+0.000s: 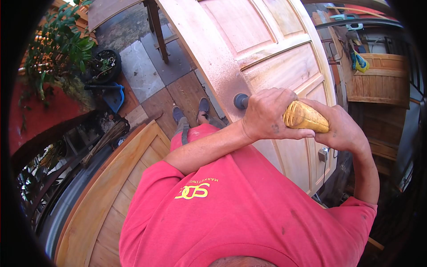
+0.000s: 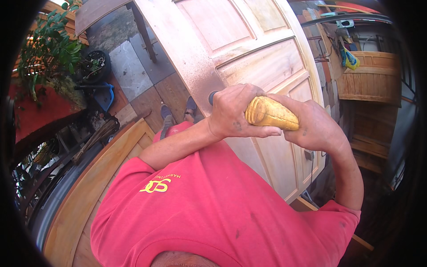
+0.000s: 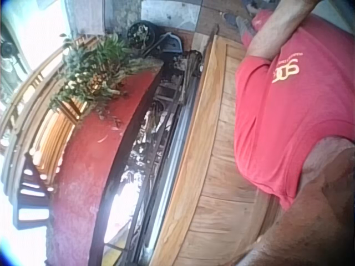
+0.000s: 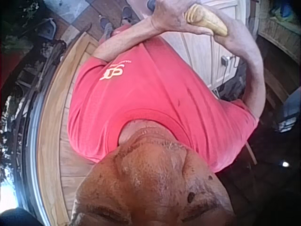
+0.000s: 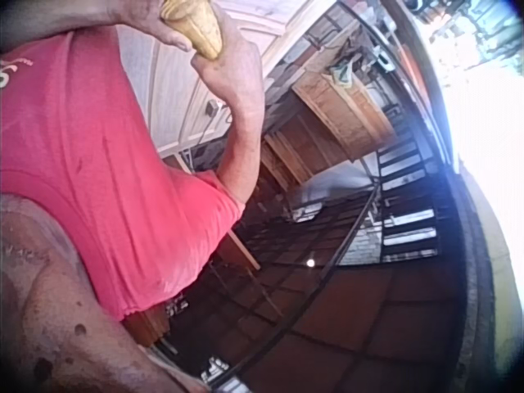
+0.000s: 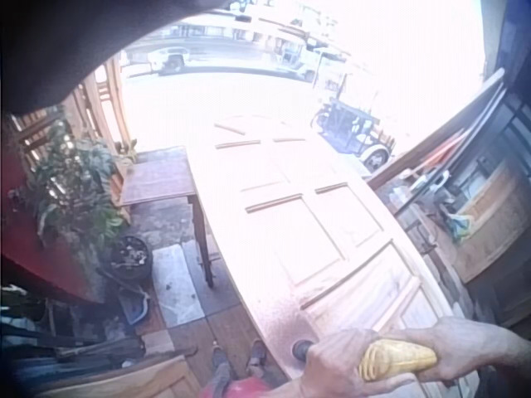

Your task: Drilling a hole in a wooden door using a power drill with a hole-saw attachment.

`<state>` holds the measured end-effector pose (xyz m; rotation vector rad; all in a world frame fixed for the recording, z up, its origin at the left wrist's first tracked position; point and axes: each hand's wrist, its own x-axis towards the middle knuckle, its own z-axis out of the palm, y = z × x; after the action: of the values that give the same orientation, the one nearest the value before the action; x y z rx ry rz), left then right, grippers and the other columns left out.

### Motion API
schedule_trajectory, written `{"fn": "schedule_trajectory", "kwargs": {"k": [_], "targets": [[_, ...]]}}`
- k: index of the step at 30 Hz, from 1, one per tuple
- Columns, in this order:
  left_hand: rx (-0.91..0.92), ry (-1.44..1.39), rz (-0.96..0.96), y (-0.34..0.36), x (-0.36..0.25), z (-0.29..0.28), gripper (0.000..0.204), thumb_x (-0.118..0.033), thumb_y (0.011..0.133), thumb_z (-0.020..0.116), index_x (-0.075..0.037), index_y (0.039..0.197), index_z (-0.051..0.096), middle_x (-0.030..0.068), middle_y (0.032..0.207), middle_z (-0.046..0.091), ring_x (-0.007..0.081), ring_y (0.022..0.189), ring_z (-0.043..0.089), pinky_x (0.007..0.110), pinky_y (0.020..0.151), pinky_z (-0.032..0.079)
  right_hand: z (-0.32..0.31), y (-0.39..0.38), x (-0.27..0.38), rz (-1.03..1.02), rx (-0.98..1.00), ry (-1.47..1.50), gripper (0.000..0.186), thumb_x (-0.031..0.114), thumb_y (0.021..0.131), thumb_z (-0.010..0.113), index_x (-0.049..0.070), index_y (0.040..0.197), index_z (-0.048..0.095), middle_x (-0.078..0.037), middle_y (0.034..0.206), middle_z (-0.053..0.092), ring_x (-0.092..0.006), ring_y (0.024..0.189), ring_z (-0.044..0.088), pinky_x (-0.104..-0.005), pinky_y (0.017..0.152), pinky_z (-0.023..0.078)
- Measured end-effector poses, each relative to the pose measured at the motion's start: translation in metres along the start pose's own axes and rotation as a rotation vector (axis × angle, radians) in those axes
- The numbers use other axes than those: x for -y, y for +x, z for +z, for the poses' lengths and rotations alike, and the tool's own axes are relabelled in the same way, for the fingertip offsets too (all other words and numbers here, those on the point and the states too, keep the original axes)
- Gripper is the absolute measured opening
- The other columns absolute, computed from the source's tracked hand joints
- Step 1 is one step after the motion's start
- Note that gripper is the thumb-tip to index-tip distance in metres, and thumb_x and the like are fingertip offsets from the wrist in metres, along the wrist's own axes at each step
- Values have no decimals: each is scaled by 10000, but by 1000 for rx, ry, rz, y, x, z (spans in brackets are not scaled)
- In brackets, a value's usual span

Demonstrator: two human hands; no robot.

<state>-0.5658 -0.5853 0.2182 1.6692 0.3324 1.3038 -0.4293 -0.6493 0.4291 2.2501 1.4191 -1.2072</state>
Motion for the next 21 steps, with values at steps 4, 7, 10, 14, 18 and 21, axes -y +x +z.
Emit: {"fn": "schedule_trajectory", "kwargs": {"k": [4,7,10,14,18,21], "targets": [[-1,-4,9,0,-1,-1,755,-718,737,975,-68,1001,697,120,793,684,316,701,738,426,661,606,1,0,-1,-1,-3,0,781,104,858,850,165,1602,621,-224,1176,822,-450,1122,797,-497,994,619],[11,-9,18,0,-1,-3,736,-662,712,1015,-62,1029,729,115,816,715,291,706,753,398,660,604,3,-1,-1,-6,-6,0,787,95,852,844,166,1603,619,-223,1171,822,-450,1119,797,-496,993,620],[32,-11,21,1,-1,-5,725,-605,686,1058,-57,1056,760,113,841,748,266,713,770,369,660,603,3,-1,-2,-12,-9,1,791,89,850,838,165,1605,618,-223,1169,822,-450,1118,797,-496,991,620],[29,-13,20,2,-2,-4,729,-607,686,1059,-55,1055,759,114,839,747,262,710,768,369,659,604,3,-1,-3,-32,-13,30,787,87,850,833,157,1604,616,-225,1170,821,-453,1120,796,-496,987,619],[27,-16,20,1,-1,-2,727,-608,688,1056,-55,1055,759,116,837,743,268,706,764,375,657,601,3,0,-4,-14,-4,18,788,87,851,829,158,1605,615,-229,1172,820,-456,1121,794,-497,985,617],[14,0,16,0,-1,0,748,-712,750,967,-62,994,689,128,792,677,323,693,726,428,659,597,3,-1,-5,-12,-17,9,783,83,850,822,162,1602,618,-236,1176,818,-465,1125,788,-497,986,615]]}}
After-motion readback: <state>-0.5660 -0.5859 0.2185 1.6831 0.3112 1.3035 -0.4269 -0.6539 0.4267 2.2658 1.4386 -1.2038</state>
